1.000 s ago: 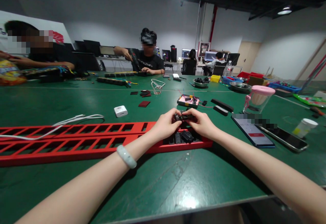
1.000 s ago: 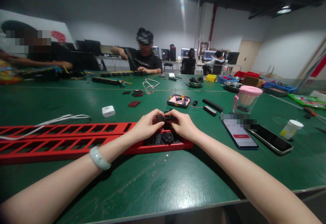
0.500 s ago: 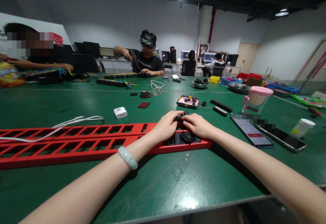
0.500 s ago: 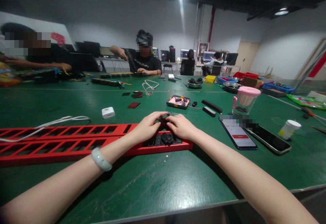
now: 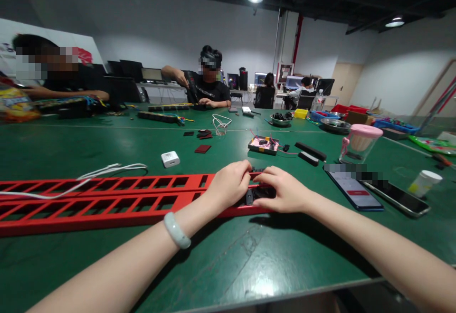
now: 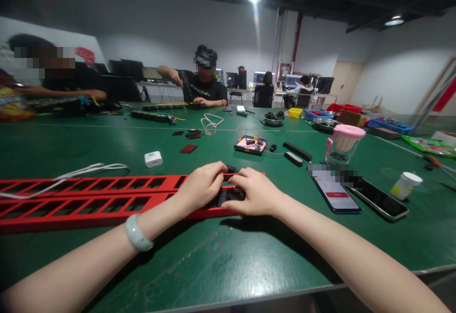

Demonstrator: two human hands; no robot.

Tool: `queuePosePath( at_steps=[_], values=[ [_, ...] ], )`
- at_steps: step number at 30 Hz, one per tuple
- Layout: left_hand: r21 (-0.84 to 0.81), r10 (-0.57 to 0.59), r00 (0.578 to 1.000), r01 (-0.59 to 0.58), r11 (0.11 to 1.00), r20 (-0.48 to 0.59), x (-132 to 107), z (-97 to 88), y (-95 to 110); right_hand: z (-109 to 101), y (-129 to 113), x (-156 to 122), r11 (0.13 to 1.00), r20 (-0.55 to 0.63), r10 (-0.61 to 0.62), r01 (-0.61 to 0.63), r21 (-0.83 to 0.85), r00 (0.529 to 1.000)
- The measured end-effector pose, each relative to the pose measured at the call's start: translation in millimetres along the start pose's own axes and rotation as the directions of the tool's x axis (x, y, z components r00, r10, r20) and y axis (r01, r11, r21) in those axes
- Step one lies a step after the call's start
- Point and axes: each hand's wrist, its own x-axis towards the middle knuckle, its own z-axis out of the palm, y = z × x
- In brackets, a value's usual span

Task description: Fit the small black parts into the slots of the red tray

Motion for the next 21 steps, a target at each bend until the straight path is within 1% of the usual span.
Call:
queuePosePath(
  at_steps=[3, 4, 6, 8, 10, 12, 15, 18, 21],
  values=[
    [0.266, -0.030, 0.993, -0.001, 0.964, 0.110, -4, -10.2, 7, -1, -8, -2, 0.999, 0.085, -0.023, 0.026, -0.033, 0.996],
    [0.324, -0.050, 0.990, 0.006, 0.946, 0.128, -5, -12.9, 9, -1, -9, -2, 0.999, 0.103, -0.020, 0.024, -0.038, 0.994],
    [0.383, -0.087, 0.985, 0.023, 0.923, 0.152, -7, -16.8, 12, -1, -10, -2, 0.998, 0.130, -0.021, 0.028, -0.049, 0.991],
    [0.379, -0.109, 0.976, 0.032, 0.925, 0.186, -11, -18.3, 14, -2, -11, -2, 0.996, 0.148, -0.022, 0.034, -0.077, 0.989],
    [0.335, -0.124, 0.966, 0.043, 0.941, 0.225, -14, -17.9, 16, -3, -14, -2, 0.990, 0.136, 0.031, -0.012, -0.139, 0.990],
    [0.289, -0.145, 0.958, 0.070, 0.955, 0.246, -17, -16.4, 18, -3, -18, -2, 0.966, 0.079, 0.142, -0.121, -0.228, 0.987],
    [0.256, -0.198, 0.949, 0.134, 0.957, 0.247, -18, -14.2, 17, -2, -24, -3, 0.914, -0.013, 0.276, -0.266, -0.307, 0.961],
    [0.204, -0.213, 0.939, 0.160, 0.966, 0.270, -16, -13.7, 13, -3, -28, -3, 0.901, -0.035, 0.338, -0.334, -0.277, 0.940],
    [0.103, -0.178, 0.935, 0.153, 0.983, 0.307, -13, -13.7, 7, -5, -31, -3, 0.915, -0.055, 0.365, -0.369, -0.164, 0.929]
  ],
)
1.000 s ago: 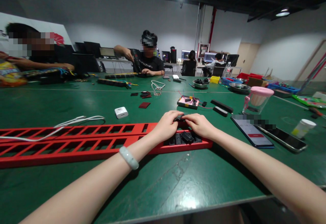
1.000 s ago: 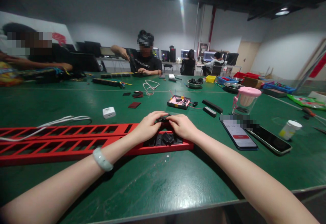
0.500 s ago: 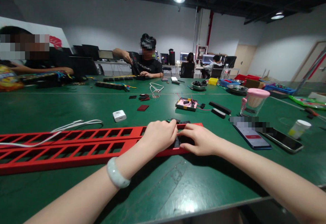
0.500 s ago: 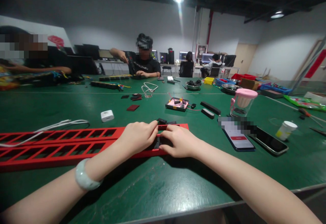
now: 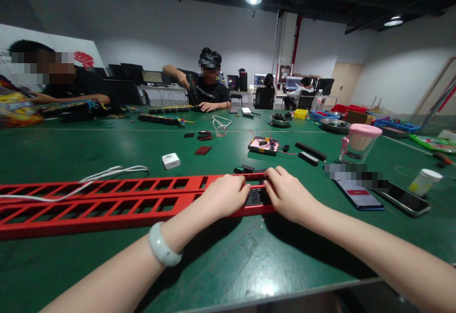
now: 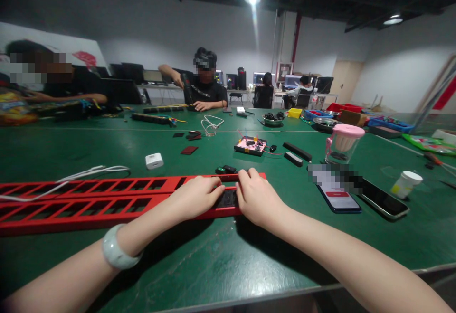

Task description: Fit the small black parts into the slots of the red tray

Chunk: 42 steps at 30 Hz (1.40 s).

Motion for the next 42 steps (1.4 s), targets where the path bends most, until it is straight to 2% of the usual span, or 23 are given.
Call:
queuePosePath(
  at_steps=[5, 7, 11, 14, 17, 20, 24, 27, 29, 32, 36, 42],
  values=[
    [-0.171, 0.026, 0.999, -0.021, 0.985, 0.026, 5, 0.5, -9, 8, -4, -2, 0.964, 0.003, -0.099, 0.095, 0.248, 0.995],
    [-0.242, -0.007, 0.998, 0.021, 0.970, 0.060, 5, -0.3, -10, 15, -4, -2, 0.947, -0.023, -0.109, 0.111, 0.302, 0.994],
    [-0.367, -0.073, 0.975, 0.148, 0.918, 0.209, 4, -4.6, -8, 23, -4, 0, 0.920, -0.083, -0.076, 0.102, 0.379, 0.994],
    [-0.414, -0.090, 0.965, 0.189, 0.890, 0.247, 2, -6.1, -8, 24, -4, -1, 0.905, -0.123, -0.072, 0.116, 0.408, 0.990],
    [-0.474, -0.052, 0.967, 0.169, 0.864, 0.251, 3, -3.5, -11, 26, -3, -2, 0.902, -0.142, -0.066, 0.120, 0.415, 0.988],
    [-0.527, -0.014, 0.955, 0.176, 0.831, 0.297, 5, -1.8, -12, 30, -2, -1, 0.911, -0.118, -0.084, 0.124, 0.394, 0.989],
    [-0.546, 0.032, 0.925, 0.194, 0.815, 0.378, 4, -9.3, -12, 34, -3, 2, 0.917, -0.083, -0.128, 0.149, 0.371, 0.988],
    [-0.564, 0.132, 0.914, 0.119, 0.817, 0.383, 3, -14.5, -14, 35, -2, 4, 0.907, -0.107, -0.088, 0.124, 0.403, 0.990],
    [-0.570, 0.143, 0.919, 0.101, 0.815, 0.367, 4, -12.9, -18, 35, -1, 5, 0.893, -0.137, -0.038, 0.095, 0.440, 0.990],
    [-0.644, 0.113, 0.911, 0.188, 0.741, 0.396, 7, -5.8, -22, 35, 1, 7, 0.868, -0.167, 0.025, 0.061, 0.492, 0.986],
    [-0.717, 0.123, 0.896, 0.252, 0.649, 0.427, 11, -1.3, -24, 34, 1, 7, 0.866, -0.147, 0.052, 0.029, 0.500, 0.988],
    [-0.750, 0.120, 0.882, 0.307, 0.585, 0.455, 7, -5.7, -22, 34, 2, 12, 0.843, -0.120, 0.090, -0.011, 0.537, 0.989]
  ],
)
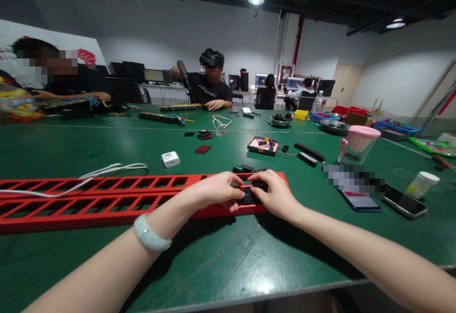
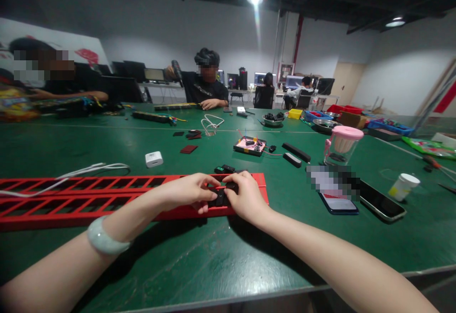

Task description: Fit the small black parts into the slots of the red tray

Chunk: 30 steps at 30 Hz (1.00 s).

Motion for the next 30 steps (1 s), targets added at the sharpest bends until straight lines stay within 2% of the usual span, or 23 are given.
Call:
queuePosePath(
  at_steps=[6, 10, 16, 20, 24, 27, 28, 30],
  values=[
    [0.068, -0.003, 0.997, 0.008, 0.998, -0.074, -3, 10.6, 3, 0, 2, 4, 0.985, 0.002, 0.113, -0.112, 0.132, 0.994],
    [0.040, -0.034, 0.995, 0.038, 0.998, -0.095, -3, 14.3, 5, -1, 0, 3, 0.974, 0.009, 0.140, -0.140, 0.179, 0.990],
    [-0.132, -0.068, 0.997, 0.063, 0.989, -0.035, 0, 9.6, 4, 0, 2, 4, 0.948, 0.017, 0.167, -0.165, 0.273, 0.986],
    [-0.240, -0.066, 0.998, 0.067, 0.968, 0.012, -1, 7.1, 5, -1, 0, 4, 0.862, 0.071, 0.223, -0.231, 0.451, 0.972],
    [-0.294, -0.036, 0.999, 0.042, 0.955, 0.028, -3, 6.5, 9, -1, -1, 3, 0.826, 0.068, 0.218, -0.221, 0.519, 0.974],
    [-0.290, 0.070, 0.995, -0.090, 0.953, -0.077, 0, 2.7, 12, -1, 5, 11, 0.864, -0.022, 0.159, -0.128, 0.486, 0.987],
    [-0.265, 0.116, 0.983, -0.151, 0.952, -0.144, 2, -0.4, 11, -2, 9, 15, 0.889, -0.071, 0.133, -0.087, 0.450, 0.989],
    [-0.156, 0.179, 0.930, -0.239, 0.959, -0.320, 8, -9.9, 7, -5, 17, 27, 0.941, -0.196, 0.081, -0.009, 0.340, 0.977]
  ],
)
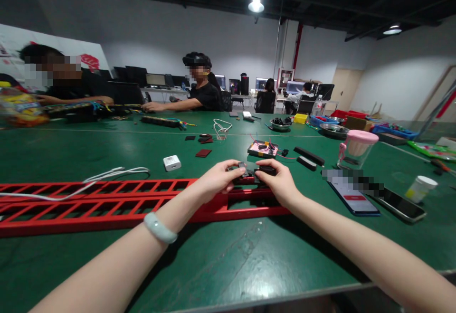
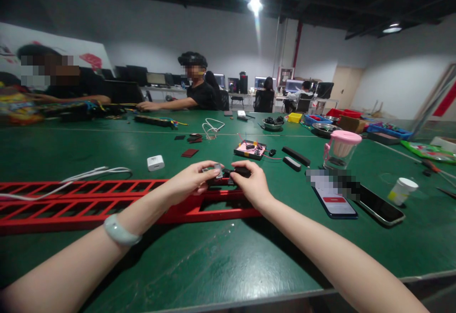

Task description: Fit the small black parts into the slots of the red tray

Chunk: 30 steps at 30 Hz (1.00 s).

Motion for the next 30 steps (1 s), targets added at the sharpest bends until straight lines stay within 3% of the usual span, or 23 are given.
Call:
queuePosePath(
  at_steps=[2, 5, 8, 12, 17, 21, 24, 27, 30],
  values=[
    [0.187, 0.063, 0.981, -0.028, 0.982, -0.184, 9, -12.0, -7, -6, 9, 13, 0.982, -0.070, -0.142, 0.132, -0.138, 0.987],
    [0.567, 0.274, 0.890, -0.021, 0.823, -0.365, 19, -30.6, -21, -17, 27, 29, 0.922, -0.051, -0.255, 0.227, -0.313, 0.966],
    [0.686, 0.271, 0.909, 0.023, 0.727, -0.317, 24, -39.6, -33, -27, 47, 38, 0.884, -0.005, -0.171, 0.151, -0.443, 0.985],
    [0.744, 0.222, 0.944, 0.036, 0.667, -0.244, 26, -35.1, -39, -30, 62, 40, 0.866, 0.126, -0.021, 0.081, -0.494, 0.992],
    [0.804, 0.184, 0.963, 0.051, 0.593, -0.197, 26, -26.2, -40, -27, 59, 37, 0.864, 0.269, -0.015, 0.148, -0.482, 0.963],
    [0.840, 0.263, 0.945, 0.024, 0.541, -0.197, 25, -25.4, -43, -29, 48, 30, 0.766, 0.269, -0.128, 0.267, -0.585, 0.955],
    [0.848, 0.270, 0.943, 0.023, 0.529, -0.194, 25, -25.9, -45, -33, 35, 23, 0.669, 0.433, -0.224, 0.461, -0.583, 0.873],
    [0.849, 0.269, 0.943, 0.025, 0.527, -0.195, 25, -25.4, -46, -36, 24, 19, 0.643, 0.550, -0.184, 0.523, -0.559, 0.814],
    [0.853, 0.265, 0.945, 0.027, 0.521, -0.191, 24, -24.0, -45, -37, 22, 23, 0.679, 0.544, -0.040, 0.421, -0.601, 0.838]
  ],
)
